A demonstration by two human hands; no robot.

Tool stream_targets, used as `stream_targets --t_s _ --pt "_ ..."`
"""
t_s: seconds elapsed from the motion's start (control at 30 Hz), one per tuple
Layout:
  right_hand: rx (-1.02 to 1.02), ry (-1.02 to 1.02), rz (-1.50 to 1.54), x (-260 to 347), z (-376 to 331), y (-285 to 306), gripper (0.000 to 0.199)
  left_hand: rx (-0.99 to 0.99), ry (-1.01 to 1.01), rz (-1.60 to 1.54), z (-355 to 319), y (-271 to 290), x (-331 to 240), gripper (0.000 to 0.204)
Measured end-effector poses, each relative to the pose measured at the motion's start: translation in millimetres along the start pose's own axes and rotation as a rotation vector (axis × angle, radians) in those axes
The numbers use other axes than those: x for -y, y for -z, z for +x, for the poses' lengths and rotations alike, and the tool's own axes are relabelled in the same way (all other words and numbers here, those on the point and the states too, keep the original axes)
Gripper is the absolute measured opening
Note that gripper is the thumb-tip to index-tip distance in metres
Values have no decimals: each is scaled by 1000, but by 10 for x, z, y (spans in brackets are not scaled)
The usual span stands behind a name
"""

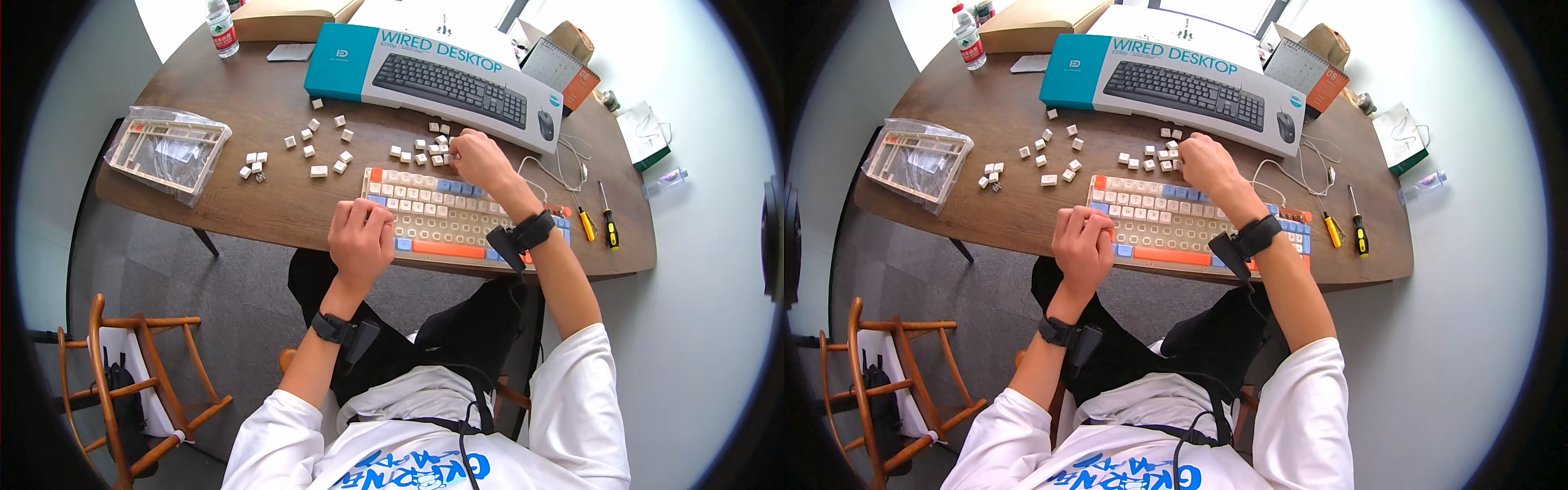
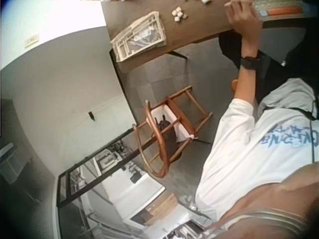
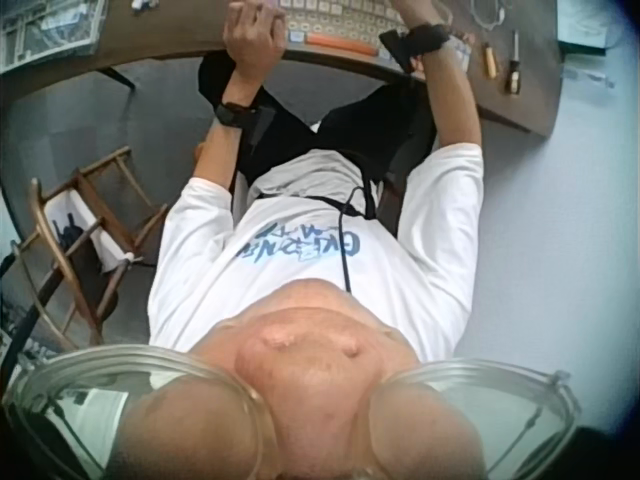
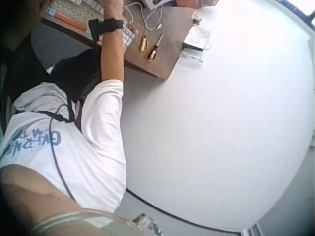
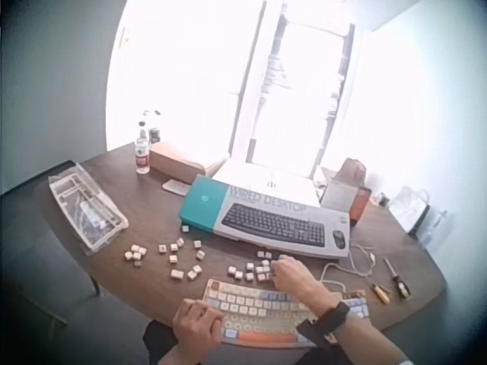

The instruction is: The person assembles a mechanical keyboard by placing keycaps onto switches and using a screwdriver to secure components. They handle multiple keycaps and tools on a desk with a keyboard box and other items nearby.

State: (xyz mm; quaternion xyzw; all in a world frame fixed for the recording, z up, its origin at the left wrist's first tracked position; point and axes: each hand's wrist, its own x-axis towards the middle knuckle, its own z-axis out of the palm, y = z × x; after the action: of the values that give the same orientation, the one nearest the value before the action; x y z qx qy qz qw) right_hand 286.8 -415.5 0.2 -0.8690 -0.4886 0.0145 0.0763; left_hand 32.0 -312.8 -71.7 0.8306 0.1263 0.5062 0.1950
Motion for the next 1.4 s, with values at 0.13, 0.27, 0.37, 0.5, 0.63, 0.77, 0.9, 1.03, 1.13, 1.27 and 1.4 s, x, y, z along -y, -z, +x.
stream_targets --t_s 0.13,0.27,0.37,0.5,0.63,0.77,0.9,1.03,1.13,1.27,1.4 --pt "-84 58 7 -2 -79 -10 11 5 1 -5 -9 10 -1 9" --pt "-141 98 22 3 -133 -2 16 1 1 2 4 9 -15 10" --pt "-155 109 47 18 -146 32 21 2 5 -6 3 14 -14 10" --pt "-138 117 84 52 -182 65 24 2 -3 -3 -1 7 -3 10" --pt "-92 87 112 98 -173 48 19 -6 -10 -3 11 0 -8 10" --pt "-106 100 96 118 -134 9 15 -12 0 -26 15 12 -25 12" --pt "-103 109 107 61 -143 12 14 -17 1 -29 4 -2 -23 13" --pt "-101 115 108 20 -157 10 21 -10 -10 -9 -5 -2 -2 11" --pt "-120 126 112 17 -156 -8 22 -13 -16 -3 4 -1 3 10" --pt "-146 128 148 35 -154 12 16 -17 -11 -19 7 -2 -12 12" --pt "-299 146 212 91 -312 202 12 -15 -12 -6 -6 -17 -2 11"
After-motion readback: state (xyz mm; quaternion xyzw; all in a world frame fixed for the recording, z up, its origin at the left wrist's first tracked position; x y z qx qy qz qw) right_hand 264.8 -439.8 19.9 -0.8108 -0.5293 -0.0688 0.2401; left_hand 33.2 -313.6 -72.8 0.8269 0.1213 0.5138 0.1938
